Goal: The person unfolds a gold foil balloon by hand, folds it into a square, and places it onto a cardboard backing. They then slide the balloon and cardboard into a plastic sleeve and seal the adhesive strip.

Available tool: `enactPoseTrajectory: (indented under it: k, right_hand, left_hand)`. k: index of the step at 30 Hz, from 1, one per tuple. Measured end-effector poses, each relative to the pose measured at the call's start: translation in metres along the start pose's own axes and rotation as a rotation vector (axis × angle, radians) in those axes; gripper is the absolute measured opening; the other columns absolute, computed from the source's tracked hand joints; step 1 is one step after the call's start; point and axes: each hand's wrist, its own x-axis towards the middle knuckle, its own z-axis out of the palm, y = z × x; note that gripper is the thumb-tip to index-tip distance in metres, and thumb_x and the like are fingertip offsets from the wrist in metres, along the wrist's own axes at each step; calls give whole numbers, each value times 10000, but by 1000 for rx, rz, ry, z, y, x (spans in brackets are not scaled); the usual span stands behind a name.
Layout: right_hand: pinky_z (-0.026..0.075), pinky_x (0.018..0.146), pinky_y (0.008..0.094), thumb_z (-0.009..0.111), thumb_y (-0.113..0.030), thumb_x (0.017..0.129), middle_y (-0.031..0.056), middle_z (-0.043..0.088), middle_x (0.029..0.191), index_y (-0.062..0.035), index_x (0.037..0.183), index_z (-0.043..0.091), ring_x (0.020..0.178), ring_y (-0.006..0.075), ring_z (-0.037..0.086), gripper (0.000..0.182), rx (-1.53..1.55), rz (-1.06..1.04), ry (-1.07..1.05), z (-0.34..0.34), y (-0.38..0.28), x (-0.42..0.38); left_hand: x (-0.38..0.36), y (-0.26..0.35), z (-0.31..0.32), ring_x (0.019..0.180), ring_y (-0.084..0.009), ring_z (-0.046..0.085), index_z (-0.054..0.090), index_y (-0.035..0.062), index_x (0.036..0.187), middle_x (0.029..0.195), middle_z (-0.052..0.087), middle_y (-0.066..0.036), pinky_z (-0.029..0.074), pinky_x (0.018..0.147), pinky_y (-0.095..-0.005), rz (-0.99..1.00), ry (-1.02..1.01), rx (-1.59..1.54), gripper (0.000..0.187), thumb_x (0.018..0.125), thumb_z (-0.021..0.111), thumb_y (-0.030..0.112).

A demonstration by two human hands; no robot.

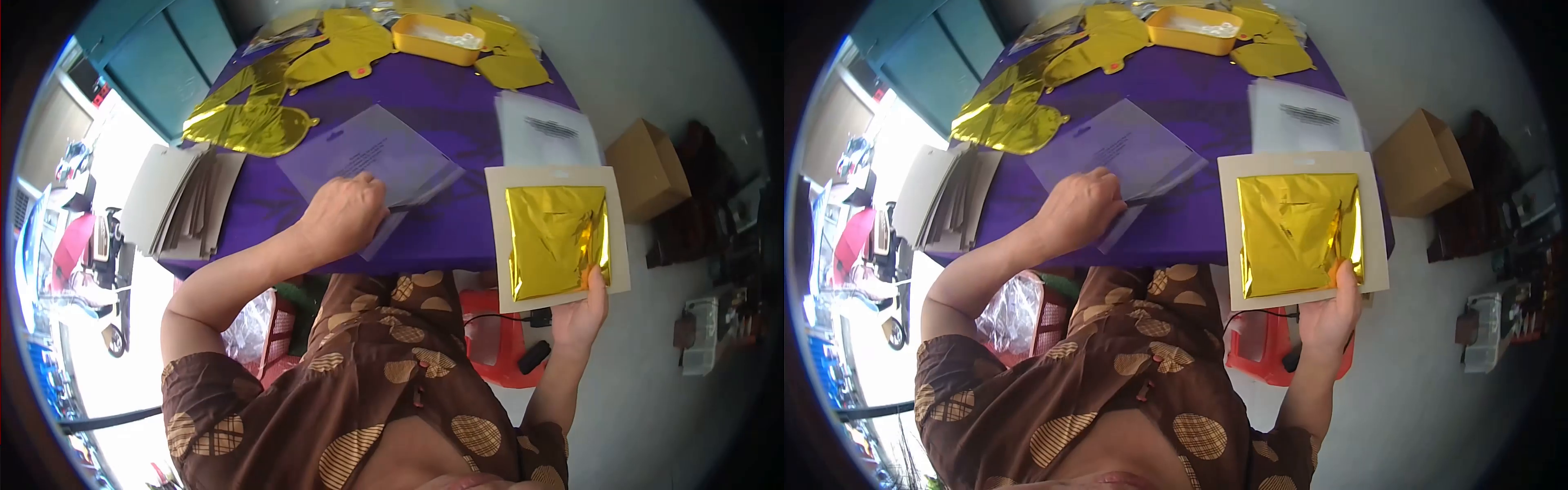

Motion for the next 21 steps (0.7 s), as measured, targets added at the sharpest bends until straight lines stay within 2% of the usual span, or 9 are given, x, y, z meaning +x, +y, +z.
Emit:
enactPoseTrajectory:
  k: [7, 11, 15, 21]
  right_hand:
    - [484, 983, 415, 466, -204, 1022, 112, 568, 1283, -2, 1335, 500, 1169, 234, 578, 374, -129, 85, -122, 20, 7, -6]
    - [464, 1024, 422, 432, -184, 1036, 144, 529, 1372, 25, 1424, 402, 1237, 258, 554, 441, -222, 113, -96, 32, 12, -9]
    - [457, 1037, 421, 451, -149, 1020, 148, 528, 1373, 8, 1431, 403, 1245, 262, 551, 442, -265, 170, -153, 44, 21, -13]
    - [490, 1000, 426, 483, -118, 998, 146, 560, 1332, 16, 1390, 446, 1203, 261, 584, 415, -216, 437, -226, 44, 29, -15]
  left_hand:
    - [-15, -7, 10, 754, -406, 628, 562, -13, 755, 838, 612, -191, 507, 681, -492, -36, 3, -64, 157, 837, 604, 115]
    - [-16, -1, 11, 757, -411, 628, 576, -16, 750, 817, 613, -195, 509, 680, -495, -45, 14, -122, 155, 828, 594, 117]
    - [-20, 8, 14, 763, -414, 630, 590, -15, 771, 817, 617, -195, 512, 688, -492, -71, 38, -201, 140, 813, 600, 118]
    - [-26, 15, 13, 743, -407, 633, 588, -17, 771, 813, 616, -185, 515, 667, -487, -88, 55, -259, 139, 807, 600, 117]
